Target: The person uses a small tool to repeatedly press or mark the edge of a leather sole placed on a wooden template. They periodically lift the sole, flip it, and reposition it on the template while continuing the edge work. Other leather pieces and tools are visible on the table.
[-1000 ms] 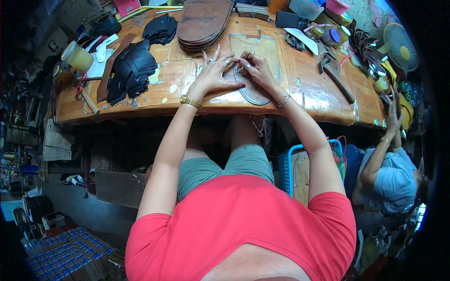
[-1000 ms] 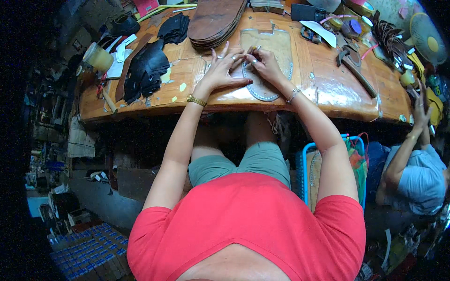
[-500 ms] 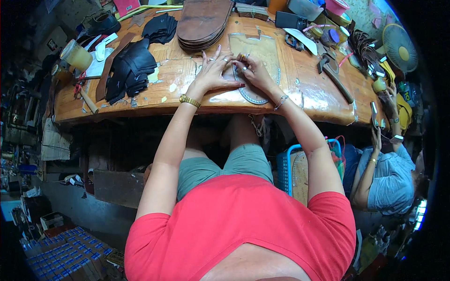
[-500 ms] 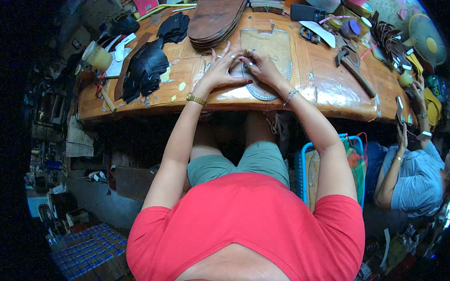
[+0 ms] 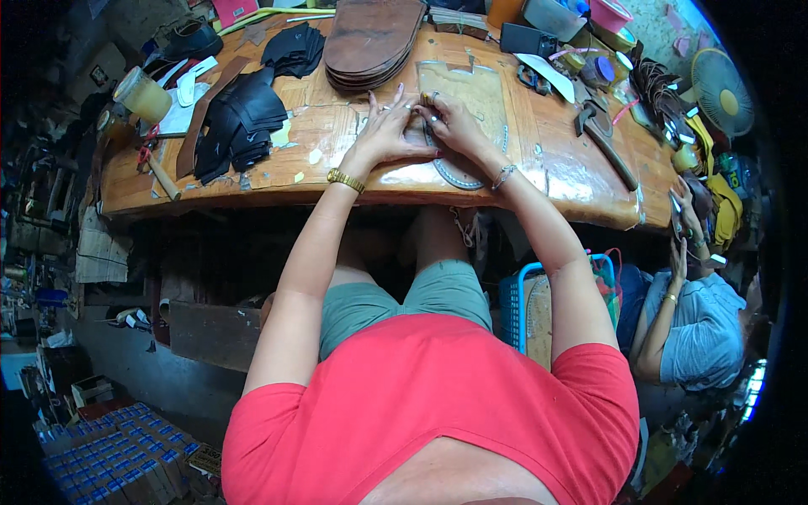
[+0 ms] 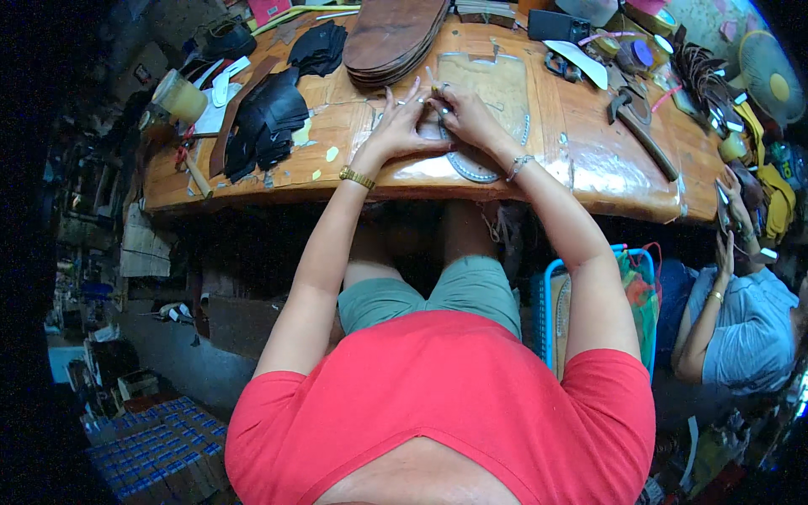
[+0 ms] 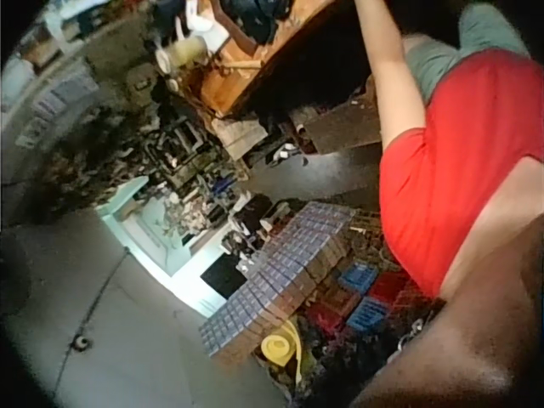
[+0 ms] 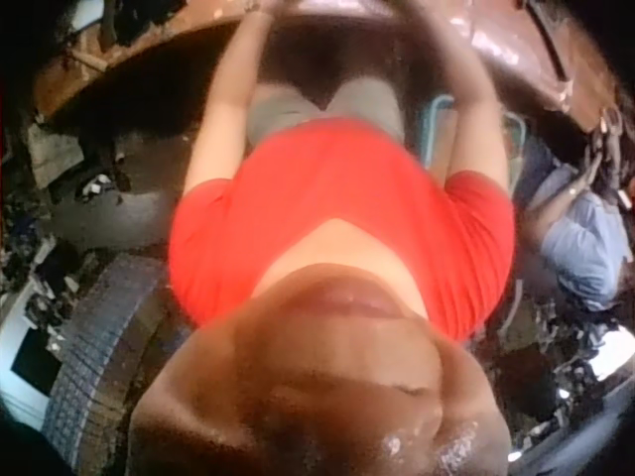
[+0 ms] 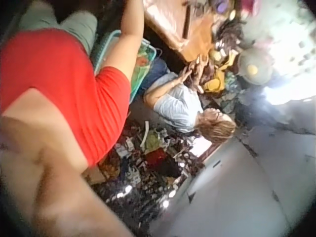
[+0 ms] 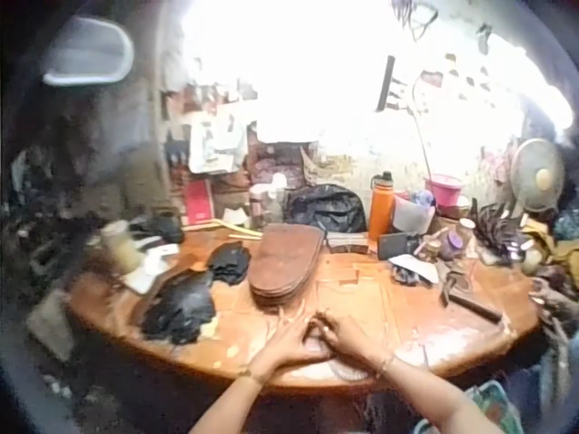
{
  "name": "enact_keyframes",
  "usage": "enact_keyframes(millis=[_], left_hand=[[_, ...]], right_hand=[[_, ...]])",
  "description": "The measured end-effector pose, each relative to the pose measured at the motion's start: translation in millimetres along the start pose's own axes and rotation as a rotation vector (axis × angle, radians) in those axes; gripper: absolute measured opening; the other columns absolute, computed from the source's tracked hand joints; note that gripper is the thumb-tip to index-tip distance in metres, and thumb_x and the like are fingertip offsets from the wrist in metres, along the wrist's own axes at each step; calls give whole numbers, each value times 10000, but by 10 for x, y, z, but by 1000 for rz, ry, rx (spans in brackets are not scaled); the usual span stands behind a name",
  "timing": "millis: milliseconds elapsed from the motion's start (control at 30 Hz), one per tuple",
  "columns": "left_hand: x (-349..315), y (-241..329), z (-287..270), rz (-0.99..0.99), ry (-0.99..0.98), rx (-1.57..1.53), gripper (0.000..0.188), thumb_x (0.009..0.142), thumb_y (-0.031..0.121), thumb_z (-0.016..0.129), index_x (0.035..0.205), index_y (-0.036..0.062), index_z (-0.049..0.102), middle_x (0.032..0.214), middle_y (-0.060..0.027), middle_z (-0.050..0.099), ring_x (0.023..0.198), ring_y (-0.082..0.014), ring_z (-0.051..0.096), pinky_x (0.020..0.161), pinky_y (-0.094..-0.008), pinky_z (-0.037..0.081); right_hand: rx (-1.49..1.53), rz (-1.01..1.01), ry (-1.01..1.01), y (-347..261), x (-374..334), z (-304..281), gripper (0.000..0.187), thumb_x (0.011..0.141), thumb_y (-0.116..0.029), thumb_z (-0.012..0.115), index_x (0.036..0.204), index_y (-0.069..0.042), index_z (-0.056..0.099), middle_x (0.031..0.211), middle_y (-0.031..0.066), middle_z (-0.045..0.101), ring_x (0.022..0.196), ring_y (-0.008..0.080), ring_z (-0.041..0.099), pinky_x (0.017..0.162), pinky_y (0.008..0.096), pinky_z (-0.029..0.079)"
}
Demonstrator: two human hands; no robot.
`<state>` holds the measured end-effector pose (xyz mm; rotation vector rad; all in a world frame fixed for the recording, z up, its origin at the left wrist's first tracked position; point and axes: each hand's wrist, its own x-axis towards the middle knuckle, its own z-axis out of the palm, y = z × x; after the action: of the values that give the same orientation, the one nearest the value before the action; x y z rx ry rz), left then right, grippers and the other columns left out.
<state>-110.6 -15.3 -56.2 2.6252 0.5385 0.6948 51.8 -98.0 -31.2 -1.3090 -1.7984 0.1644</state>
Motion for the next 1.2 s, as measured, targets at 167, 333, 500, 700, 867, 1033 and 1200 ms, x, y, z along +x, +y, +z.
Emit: enact_keyframes(millis=[167,333,500,700,867,1033,1200], left_hand=[[6,63,-72,-12,-40,2,1077,575,707,711,1397,91,384,1430,-142,422,1425,-373,166,1082,-668,-50],[5,65,-45,-15,-39,15,1070,574,706,712,1381,79,395,1424,-148,430,1427,-362,166,1084,-665,-51],[0,50,-20,-11,-19,1,1097,570,734,692,1385,66,388,1423,-168,426,1428,-359,166,1085,-662,-53],[11,33,-5,-13,-27,29,1122,564,758,675,1392,61,381,1417,-185,430,1426,-358,173,1090,-654,-54],[-12,48,-22,-23,-30,17,1112,566,761,670,1395,75,386,1430,-177,414,1428,-357,167,1090,-653,-57],[-31,130,-89,-33,-51,5,1062,581,717,705,1405,138,369,1468,-140,375,1423,-382,164,1084,-660,-57],[-9,127,-67,-29,-39,27,1117,587,725,700,1455,157,286,1492,-141,339,1419,-390,169,1088,-658,-46]], right_hand=[[83,156,103,89,-26,9,165,898,-121,585,885,38,630,767,205,641,677,307,622,641,376,473],[95,153,142,186,-38,58,185,900,-138,583,884,43,616,759,223,624,655,366,611,602,396,466],[-22,79,113,97,-22,52,185,901,-133,578,895,51,602,784,253,611,731,407,615,631,429,466],[84,159,153,93,4,53,164,894,-110,576,891,53,593,800,240,620,730,400,618,639,418,468],[93,108,181,230,-21,86,174,897,-135,603,874,37,600,716,161,621,613,254,616,570,350,473],[615,490,673,482,-71,-262,180,954,-209,573,954,-52,659,674,23,604,548,83,563,477,223,456],[57,352,835,713,-461,-722,235,962,-216,546,963,-17,671,736,67,659,654,138,628,582,289,494]])
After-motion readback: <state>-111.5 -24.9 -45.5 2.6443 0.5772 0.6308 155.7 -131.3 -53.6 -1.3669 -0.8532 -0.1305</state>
